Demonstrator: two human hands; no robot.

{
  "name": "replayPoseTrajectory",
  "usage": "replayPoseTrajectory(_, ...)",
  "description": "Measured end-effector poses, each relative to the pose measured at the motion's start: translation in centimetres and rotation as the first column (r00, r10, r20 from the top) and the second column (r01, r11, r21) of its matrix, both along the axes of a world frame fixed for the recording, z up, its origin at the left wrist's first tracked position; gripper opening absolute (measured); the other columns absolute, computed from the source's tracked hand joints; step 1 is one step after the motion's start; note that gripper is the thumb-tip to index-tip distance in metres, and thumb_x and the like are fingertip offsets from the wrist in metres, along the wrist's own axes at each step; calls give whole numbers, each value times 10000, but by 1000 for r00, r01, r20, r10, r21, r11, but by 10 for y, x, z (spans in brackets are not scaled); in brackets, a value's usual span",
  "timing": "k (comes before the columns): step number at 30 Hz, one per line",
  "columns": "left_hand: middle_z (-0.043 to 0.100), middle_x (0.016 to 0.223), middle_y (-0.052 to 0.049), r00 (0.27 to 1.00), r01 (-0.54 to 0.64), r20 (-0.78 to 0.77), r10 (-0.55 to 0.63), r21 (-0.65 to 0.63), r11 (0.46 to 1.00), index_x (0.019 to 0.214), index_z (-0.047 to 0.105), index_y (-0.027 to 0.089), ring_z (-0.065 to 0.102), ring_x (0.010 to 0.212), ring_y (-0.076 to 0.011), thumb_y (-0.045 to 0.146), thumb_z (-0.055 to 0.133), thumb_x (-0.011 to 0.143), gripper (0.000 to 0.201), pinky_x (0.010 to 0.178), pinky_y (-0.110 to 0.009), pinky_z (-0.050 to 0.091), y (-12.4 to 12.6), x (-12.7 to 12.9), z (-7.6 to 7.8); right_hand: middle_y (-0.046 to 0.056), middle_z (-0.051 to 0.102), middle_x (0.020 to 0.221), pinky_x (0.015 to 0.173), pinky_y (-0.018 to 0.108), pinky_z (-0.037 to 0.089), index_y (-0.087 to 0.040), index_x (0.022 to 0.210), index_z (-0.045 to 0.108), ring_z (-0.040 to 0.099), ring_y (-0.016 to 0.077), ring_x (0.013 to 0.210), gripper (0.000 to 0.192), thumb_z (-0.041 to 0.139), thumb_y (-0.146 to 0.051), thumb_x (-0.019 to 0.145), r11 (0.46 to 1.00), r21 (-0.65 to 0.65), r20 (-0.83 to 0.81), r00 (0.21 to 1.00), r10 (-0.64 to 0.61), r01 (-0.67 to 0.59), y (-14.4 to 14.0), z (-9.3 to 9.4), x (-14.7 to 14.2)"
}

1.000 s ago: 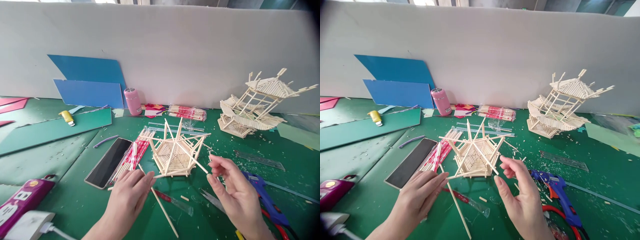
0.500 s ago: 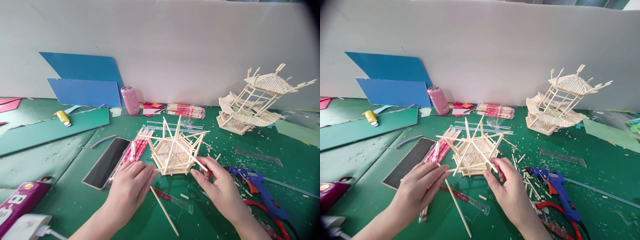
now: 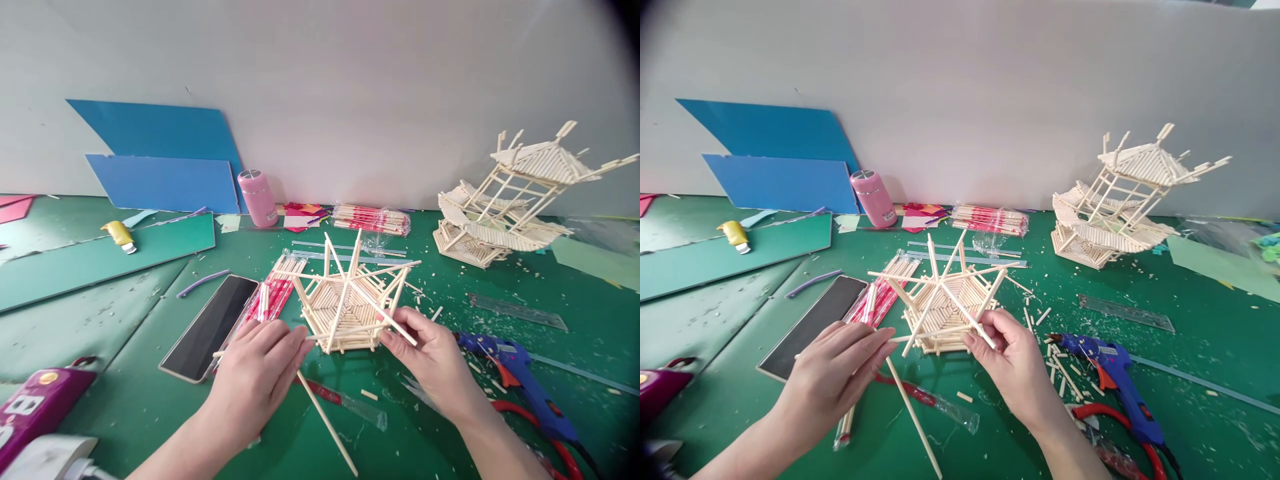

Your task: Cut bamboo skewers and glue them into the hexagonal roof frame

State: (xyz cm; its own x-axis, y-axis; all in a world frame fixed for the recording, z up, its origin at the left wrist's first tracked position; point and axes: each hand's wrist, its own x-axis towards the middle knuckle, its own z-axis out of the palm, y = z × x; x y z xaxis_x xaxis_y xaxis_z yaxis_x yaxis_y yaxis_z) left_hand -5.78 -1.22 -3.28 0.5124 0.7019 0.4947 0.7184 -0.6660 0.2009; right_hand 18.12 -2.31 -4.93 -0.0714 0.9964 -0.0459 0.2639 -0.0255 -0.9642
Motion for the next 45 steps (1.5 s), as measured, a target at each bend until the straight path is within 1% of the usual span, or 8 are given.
replayPoseTrajectory(3, 592, 678, -19, 1000, 6, -4, -6, -10, 1000, 891, 596, 171, 542, 576, -140, 191, 464, 874, 135, 573, -281, 410, 1, 0, 0, -7, 569, 760, 594, 229, 447, -200, 903, 603, 534, 139, 677, 249, 589, -412, 774, 1000, -8, -31, 1000, -1, 1, 1, 1, -1)
replayPoseTrajectory(7, 591, 682, -22, 1000, 14, 0, -14, -2, 1000, 897, 602, 158, 540, 579, -143, 183, 473, 867, 135, 569, -281, 410, 1, 1, 1, -7, 584, 748, 594, 220, 445, -198, 895, 611, 539, 135, 685, 230, 588, -399, 785, 1000, -11, -52, 999, -16, 16, 2, 2, -3)
replayPoseTrajectory(12, 600, 694, -32, 1000, 19, -7, -19, 11, 1000, 913, 596, 147, 549, 591, -154, 168, 486, 861, 124, 584, -297, 419, 2, 7, 1, 1, 558, 741, 565, 228, 425, -194, 870, 611, 509, 136, 659, 241, 578, -418, 788, 1000, -1, -46, 998, -31, 31, 2, -2, -4)
replayPoseTrajectory(16, 604, 715, -42, 1000, 17, -12, -16, 31, 999, 951, 582, 141, 553, 613, -166, 155, 479, 864, 136, 597, -313, 409, 2, 12, 0, -20, 499, 686, 546, 218, 399, -199, 808, 585, 468, 123, 627, 212, 575, -410, 792, 999, -5, -62, 997, -39, 39, 0, 1, -7)
replayPoseTrajectory(21, 604, 719, -50, 1000, 25, -14, -24, 56, 998, 1002, 569, 127, 548, 622, -172, 135, 446, 876, 177, 597, -321, 384, 1, 18, -2, -19, 487, 716, 578, 218, 391, -194, 841, 582, 452, 118, 652, 190, 559, -381, 816, 999, -13, -105, 994, -36, 35, -1, 5, -9)
replayPoseTrajectory(25, 612, 711, -56, 1000, 8, -7, -7, 104, 995, 975, 580, 123, 558, 624, -179, 112, 478, 855, 158, 606, -331, 383, 1, 19, -1, -22, 485, 717, 558, 216, 363, -192, 880, 600, 433, 116, 649, 186, 585, -360, 802, 999, -7, -128, 991, -38, 37, -1, 2, -9)
replayPoseTrajectory(36, 634, 656, -42, 992, -27, -111, 56, 246, 969, 889, 617, 140, 567, 561, -186, 141, 552, 803, 108, 630, -370, 378, 0, 24, 3, -20, 518, 732, 575, 217, 360, -186, 899, 612, 434, 115, 648, 171, 611, -311, 783, 998, 18, -208, 977, -47, 52, 2, 0, -12)
replayPoseTrajectory(45, 639, 645, -47, 985, -18, -160, 70, 306, 952, 895, 617, 129, 562, 547, -194, 150, 544, 815, 111, 624, -379, 381, 1, 24, 1, -21, 512, 718, 565, 220, 350, -184, 833, 597, 414, 111, 634, 156, 595, -334, 790, 998, 33, -223, 973, -52, 61, 1, -2, -11)
